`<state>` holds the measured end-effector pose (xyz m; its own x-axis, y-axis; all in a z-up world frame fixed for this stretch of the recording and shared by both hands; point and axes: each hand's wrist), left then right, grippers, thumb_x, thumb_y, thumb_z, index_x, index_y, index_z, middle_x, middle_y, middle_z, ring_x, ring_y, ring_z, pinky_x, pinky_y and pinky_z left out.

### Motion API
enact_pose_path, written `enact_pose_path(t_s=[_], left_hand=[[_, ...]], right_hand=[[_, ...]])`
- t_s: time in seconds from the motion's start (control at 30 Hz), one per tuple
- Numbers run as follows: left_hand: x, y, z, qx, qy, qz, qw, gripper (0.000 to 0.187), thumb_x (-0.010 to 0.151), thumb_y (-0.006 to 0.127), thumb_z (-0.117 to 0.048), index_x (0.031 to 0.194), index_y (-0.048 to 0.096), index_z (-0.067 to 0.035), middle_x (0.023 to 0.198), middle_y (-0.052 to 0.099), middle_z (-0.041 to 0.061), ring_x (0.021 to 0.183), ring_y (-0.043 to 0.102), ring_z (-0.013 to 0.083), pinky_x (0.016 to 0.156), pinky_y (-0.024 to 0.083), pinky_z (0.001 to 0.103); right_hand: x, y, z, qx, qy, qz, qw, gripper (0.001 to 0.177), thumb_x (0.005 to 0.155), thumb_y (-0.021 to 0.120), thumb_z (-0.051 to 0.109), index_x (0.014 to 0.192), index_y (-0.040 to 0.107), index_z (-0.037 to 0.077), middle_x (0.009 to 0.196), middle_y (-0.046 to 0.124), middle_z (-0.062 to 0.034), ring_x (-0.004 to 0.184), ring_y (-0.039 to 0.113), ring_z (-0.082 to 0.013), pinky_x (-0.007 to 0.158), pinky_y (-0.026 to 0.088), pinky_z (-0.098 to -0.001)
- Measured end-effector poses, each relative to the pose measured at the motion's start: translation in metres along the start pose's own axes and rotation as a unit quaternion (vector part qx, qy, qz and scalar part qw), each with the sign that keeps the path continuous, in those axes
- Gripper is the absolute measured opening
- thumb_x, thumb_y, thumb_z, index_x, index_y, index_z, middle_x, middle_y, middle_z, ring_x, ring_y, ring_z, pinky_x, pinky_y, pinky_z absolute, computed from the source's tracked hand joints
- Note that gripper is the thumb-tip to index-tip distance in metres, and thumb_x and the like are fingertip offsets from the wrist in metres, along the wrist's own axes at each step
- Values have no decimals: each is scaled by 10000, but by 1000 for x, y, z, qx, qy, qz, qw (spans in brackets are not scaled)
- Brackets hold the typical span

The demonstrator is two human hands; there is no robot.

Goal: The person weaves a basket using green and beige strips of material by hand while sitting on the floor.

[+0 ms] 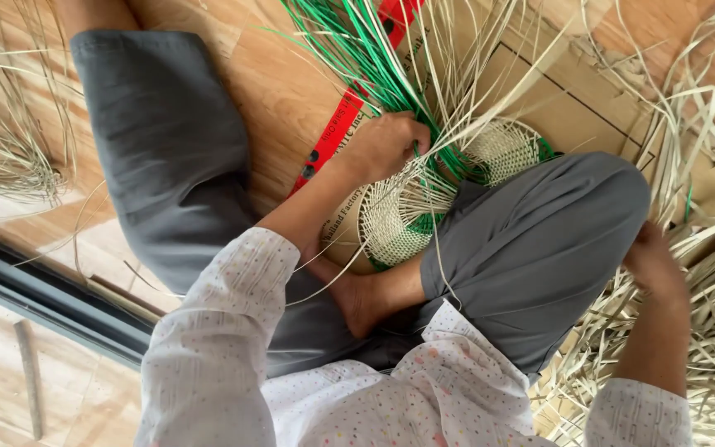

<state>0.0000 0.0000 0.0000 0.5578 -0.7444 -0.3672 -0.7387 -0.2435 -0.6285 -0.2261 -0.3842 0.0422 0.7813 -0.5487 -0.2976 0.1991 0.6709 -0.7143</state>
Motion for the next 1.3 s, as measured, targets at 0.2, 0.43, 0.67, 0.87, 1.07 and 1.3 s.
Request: enact_pose_path(t_s=[0.2, 0.43, 0.67, 0.87, 1.07, 1.3], left_hand=[[-24, 5, 2, -111, 89, -221, 965, 296, 717, 585, 151, 877, 565, -97, 847, 643, 64, 746, 634, 242, 653, 506, 379], [-13, 13, -10, 20, -98, -85, 991, 118, 886, 689, -279, 961, 759, -337, 1011, 673, -49, 935, 735, 295, 832, 620, 481], [27, 50, 6, 80, -83, -89, 989, 87, 865, 686, -296, 834, 763, -271, 799, 720, -21, 797, 762, 302, 732, 626, 473], [16, 31, 7, -172, -95, -82, 977, 109, 891, 651, -312, 923, 731, -245, 880, 774, 48, 956, 731, 377, 829, 599, 541], [0, 40, 24, -233, -4, -102, 967, 111, 938, 636, -135, 1036, 595, -166, 856, 765, 106, 921, 733, 390, 815, 574, 531], [3, 41, 26, -155, -29, -46, 986, 274, 869, 694, -123, 1094, 541, -161, 865, 755, 83, 936, 725, 394, 847, 576, 539]], right_hand=[[-17, 37, 110, 16, -279, -192, 941, 169, 1095, 650, -222, 1186, 675, -82, 1096, 673, -218, 937, 633, -277, 797, 519, -365], [-23, 172, 171, -127, -254, 210, 936, 188, 936, 645, -3, 1094, 743, -37, 926, 705, -246, 866, 696, -420, 763, 570, -491], [-30, 193, 165, 10, -136, 198, 971, 214, 970, 582, -81, 1170, 650, -113, 963, 690, -274, 910, 704, -413, 735, 594, -538], [-16, 216, 137, 91, -70, 168, 979, 169, 928, 693, -24, 1089, 687, -75, 962, 709, -231, 864, 734, -307, 703, 601, -430], [-12, 221, 128, 95, -74, 164, 979, 138, 881, 788, 2, 1013, 746, -4, 867, 717, -176, 802, 730, -264, 635, 576, -364], [-14, 222, 128, 112, -74, 157, 978, 109, 892, 781, 19, 992, 741, 10, 866, 720, -171, 820, 739, -268, 652, 583, -358]])
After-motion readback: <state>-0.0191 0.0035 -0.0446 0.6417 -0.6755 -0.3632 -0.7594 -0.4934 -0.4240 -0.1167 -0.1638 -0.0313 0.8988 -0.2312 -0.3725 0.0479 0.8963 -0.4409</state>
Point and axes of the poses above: each hand's wrist, its own x-axis towards the middle knuckle, its own y-axis out of the palm, z = x × y
